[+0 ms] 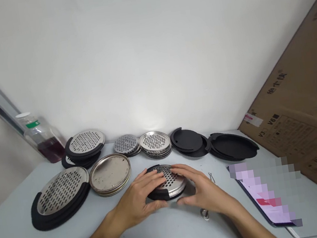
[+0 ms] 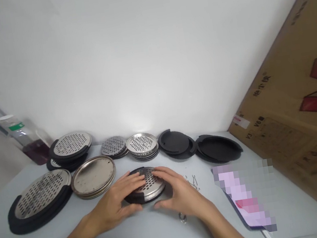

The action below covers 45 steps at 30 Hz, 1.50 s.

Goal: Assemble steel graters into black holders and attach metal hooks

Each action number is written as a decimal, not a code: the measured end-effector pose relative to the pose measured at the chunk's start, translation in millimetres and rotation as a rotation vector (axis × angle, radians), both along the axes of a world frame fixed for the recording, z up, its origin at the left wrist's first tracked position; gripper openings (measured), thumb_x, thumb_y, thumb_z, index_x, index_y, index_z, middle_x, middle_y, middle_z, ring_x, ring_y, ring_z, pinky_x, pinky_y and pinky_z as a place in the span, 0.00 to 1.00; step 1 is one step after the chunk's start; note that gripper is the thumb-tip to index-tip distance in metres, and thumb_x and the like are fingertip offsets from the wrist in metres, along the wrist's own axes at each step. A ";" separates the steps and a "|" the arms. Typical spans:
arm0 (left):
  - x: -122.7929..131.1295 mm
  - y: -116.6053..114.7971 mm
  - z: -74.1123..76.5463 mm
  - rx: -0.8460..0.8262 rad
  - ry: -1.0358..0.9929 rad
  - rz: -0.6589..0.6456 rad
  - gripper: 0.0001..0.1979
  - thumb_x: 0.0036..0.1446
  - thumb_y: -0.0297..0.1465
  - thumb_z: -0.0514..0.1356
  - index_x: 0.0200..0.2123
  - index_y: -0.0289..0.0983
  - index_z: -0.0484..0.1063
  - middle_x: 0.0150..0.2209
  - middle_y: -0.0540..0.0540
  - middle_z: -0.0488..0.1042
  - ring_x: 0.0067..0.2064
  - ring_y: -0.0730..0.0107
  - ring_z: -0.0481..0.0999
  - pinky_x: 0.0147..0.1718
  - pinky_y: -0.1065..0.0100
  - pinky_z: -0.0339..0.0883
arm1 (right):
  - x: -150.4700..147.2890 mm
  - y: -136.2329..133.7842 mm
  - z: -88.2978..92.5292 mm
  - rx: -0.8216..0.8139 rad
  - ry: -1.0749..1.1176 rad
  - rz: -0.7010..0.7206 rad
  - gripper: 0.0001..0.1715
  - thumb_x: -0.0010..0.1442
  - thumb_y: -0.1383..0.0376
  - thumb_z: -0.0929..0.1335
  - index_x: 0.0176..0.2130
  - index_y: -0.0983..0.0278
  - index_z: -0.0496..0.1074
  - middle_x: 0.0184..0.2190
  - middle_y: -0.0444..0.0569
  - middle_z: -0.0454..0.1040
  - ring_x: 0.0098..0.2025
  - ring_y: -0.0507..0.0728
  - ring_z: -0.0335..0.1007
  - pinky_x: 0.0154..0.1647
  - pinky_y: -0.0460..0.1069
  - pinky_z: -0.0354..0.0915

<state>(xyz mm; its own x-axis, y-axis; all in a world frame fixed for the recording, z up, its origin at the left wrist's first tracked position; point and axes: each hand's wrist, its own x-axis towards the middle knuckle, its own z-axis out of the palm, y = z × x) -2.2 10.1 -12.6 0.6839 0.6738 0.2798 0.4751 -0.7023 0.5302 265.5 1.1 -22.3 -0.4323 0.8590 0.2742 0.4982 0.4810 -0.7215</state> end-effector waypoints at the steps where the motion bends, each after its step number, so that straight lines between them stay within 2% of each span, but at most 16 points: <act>1: -0.1 0.4 -1.1 0.009 -0.033 0.000 0.29 0.61 0.46 0.62 0.63 0.44 0.64 0.62 0.44 0.70 0.66 0.56 0.64 0.68 0.48 0.50 | 0.3 1.1 -2.1 0.017 0.008 -0.016 0.41 0.50 0.65 0.77 0.61 0.56 0.66 0.63 0.53 0.65 0.63 0.65 0.63 0.64 0.60 0.60; 3: -0.6 0.1 -2.5 0.019 -0.105 -0.004 0.27 0.62 0.43 0.61 0.62 0.44 0.64 0.61 0.44 0.71 0.64 0.57 0.67 0.67 0.51 0.53 | 0.5 3.2 -4.7 0.051 0.033 -0.049 0.33 0.55 0.72 0.72 0.59 0.56 0.68 0.61 0.52 0.69 0.61 0.62 0.66 0.63 0.58 0.62; 5: -1.1 -1.6 -2.3 0.012 -0.191 -0.004 0.25 0.63 0.43 0.61 0.61 0.44 0.66 0.60 0.45 0.73 0.62 0.58 0.70 0.64 0.55 0.59 | 0.4 4.2 -4.5 0.065 0.063 -0.084 0.28 0.57 0.73 0.69 0.56 0.57 0.71 0.56 0.51 0.73 0.57 0.61 0.70 0.60 0.57 0.65; 9: -1.8 -6.8 -0.1 -0.029 -0.365 0.097 0.19 0.66 0.42 0.57 0.57 0.44 0.70 0.52 0.47 0.79 0.52 0.63 0.78 0.51 0.66 0.71 | -0.5 2.6 -0.3 0.042 0.119 -0.200 0.23 0.58 0.66 0.72 0.53 0.58 0.73 0.49 0.50 0.77 0.46 0.59 0.75 0.49 0.54 0.71; 14: -2.4 -8.4 0.4 0.022 -0.421 0.293 0.15 0.67 0.39 0.56 0.53 0.41 0.72 0.44 0.48 0.81 0.43 0.66 0.80 0.43 0.70 0.72 | -4.5 1.9 0.8 -0.003 0.150 -0.223 0.21 0.61 0.59 0.71 0.53 0.59 0.73 0.45 0.50 0.78 0.41 0.58 0.75 0.40 0.51 0.72; 16: -1.1 -8.2 1.0 0.018 -0.428 0.356 0.16 0.68 0.39 0.55 0.54 0.41 0.71 0.44 0.47 0.80 0.43 0.65 0.80 0.43 0.69 0.72 | -6.9 1.8 0.9 -0.035 0.123 -0.219 0.19 0.64 0.58 0.68 0.54 0.59 0.72 0.42 0.50 0.79 0.40 0.58 0.76 0.36 0.49 0.72; 20: 4.8 -7.9 3.2 -0.077 -0.470 0.501 0.19 0.70 0.38 0.50 0.60 0.42 0.67 0.54 0.46 0.76 0.54 0.61 0.76 0.52 0.64 0.69 | -10.6 1.6 0.1 -0.088 0.130 -0.193 0.21 0.66 0.59 0.66 0.56 0.61 0.70 0.41 0.50 0.79 0.40 0.58 0.76 0.41 0.51 0.72; 22: 7.2 -6.8 2.8 -0.142 -0.470 0.523 0.20 0.70 0.39 0.49 0.60 0.42 0.66 0.56 0.45 0.75 0.56 0.59 0.74 0.54 0.62 0.68 | -11.0 2.6 -2.8 -0.119 0.144 -0.206 0.22 0.65 0.59 0.66 0.57 0.60 0.69 0.42 0.51 0.79 0.40 0.58 0.76 0.41 0.51 0.73; 28: 6.1 -1.6 -3.2 -0.210 -0.364 0.456 0.22 0.65 0.35 0.55 0.61 0.43 0.64 0.57 0.44 0.73 0.57 0.57 0.73 0.57 0.56 0.67 | -8.2 6.4 -11.4 -0.197 0.207 -0.218 0.25 0.64 0.60 0.65 0.60 0.59 0.66 0.44 0.52 0.78 0.42 0.58 0.75 0.44 0.55 0.73; 30: 5.2 -1.9 -3.6 -0.215 -0.266 0.451 0.25 0.62 0.34 0.59 0.62 0.43 0.62 0.60 0.43 0.69 0.60 0.54 0.69 0.60 0.52 0.64 | -7.3 3.9 -8.0 -0.212 0.195 -0.172 0.29 0.62 0.60 0.67 0.62 0.57 0.64 0.50 0.52 0.75 0.47 0.59 0.74 0.47 0.56 0.73; 32: 4.5 -3.4 -3.0 -0.241 -0.187 0.419 0.32 0.58 0.36 0.62 0.65 0.44 0.59 0.63 0.42 0.64 0.63 0.51 0.65 0.61 0.51 0.62 | -6.7 -0.3 -2.2 -0.211 0.137 -0.080 0.38 0.58 0.59 0.72 0.64 0.54 0.61 0.59 0.53 0.67 0.56 0.61 0.69 0.54 0.57 0.70; 34: 3.2 -5.4 -2.1 -0.276 -0.142 0.354 0.39 0.54 0.37 0.66 0.67 0.46 0.55 0.66 0.42 0.59 0.65 0.49 0.62 0.62 0.51 0.61 | -6.3 -4.4 3.2 -0.203 0.037 0.014 0.51 0.50 0.57 0.77 0.66 0.52 0.58 0.67 0.53 0.56 0.65 0.65 0.58 0.62 0.60 0.63; 36: 0.6 -7.0 -1.0 -0.316 -0.111 0.278 0.46 0.49 0.37 0.69 0.68 0.49 0.52 0.67 0.43 0.55 0.65 0.47 0.62 0.61 0.52 0.62 | -6.2 -7.1 5.8 -0.208 -0.048 0.073 0.62 0.42 0.54 0.80 0.68 0.51 0.54 0.70 0.53 0.48 0.70 0.69 0.48 0.67 0.62 0.55; 38: -3.7 -7.7 0.4 -0.351 -0.075 0.209 0.52 0.43 0.38 0.73 0.69 0.51 0.50 0.69 0.43 0.50 0.64 0.45 0.63 0.60 0.52 0.65 | -6.2 -8.2 5.3 -0.221 -0.089 0.101 0.69 0.38 0.51 0.81 0.70 0.49 0.49 0.71 0.54 0.42 0.71 0.71 0.44 0.68 0.63 0.53; 41: -11.4 -7.5 3.1 -0.349 0.011 0.135 0.59 0.35 0.40 0.75 0.69 0.51 0.51 0.69 0.43 0.50 0.64 0.40 0.62 0.59 0.50 0.65 | -6.8 -8.5 2.2 -0.228 -0.109 0.114 0.71 0.39 0.51 0.81 0.70 0.48 0.46 0.72 0.53 0.39 0.71 0.71 0.44 0.67 0.62 0.54; 45: -18.8 -6.9 5.3 -0.246 0.070 0.113 0.57 0.34 0.44 0.75 0.68 0.52 0.54 0.65 0.44 0.58 0.64 0.34 0.60 0.59 0.44 0.63 | -8.4 -8.5 1.4 -0.235 -0.092 0.101 0.70 0.38 0.53 0.81 0.70 0.49 0.47 0.70 0.54 0.45 0.68 0.70 0.51 0.66 0.60 0.56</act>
<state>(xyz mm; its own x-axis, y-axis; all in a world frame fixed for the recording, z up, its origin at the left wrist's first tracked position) -20.9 3.2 -7.3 0.6127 0.7886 0.0531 0.5842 -0.4971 0.6416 257.1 -7.4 -20.9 -0.5326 0.8459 0.0283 0.5248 0.3564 -0.7730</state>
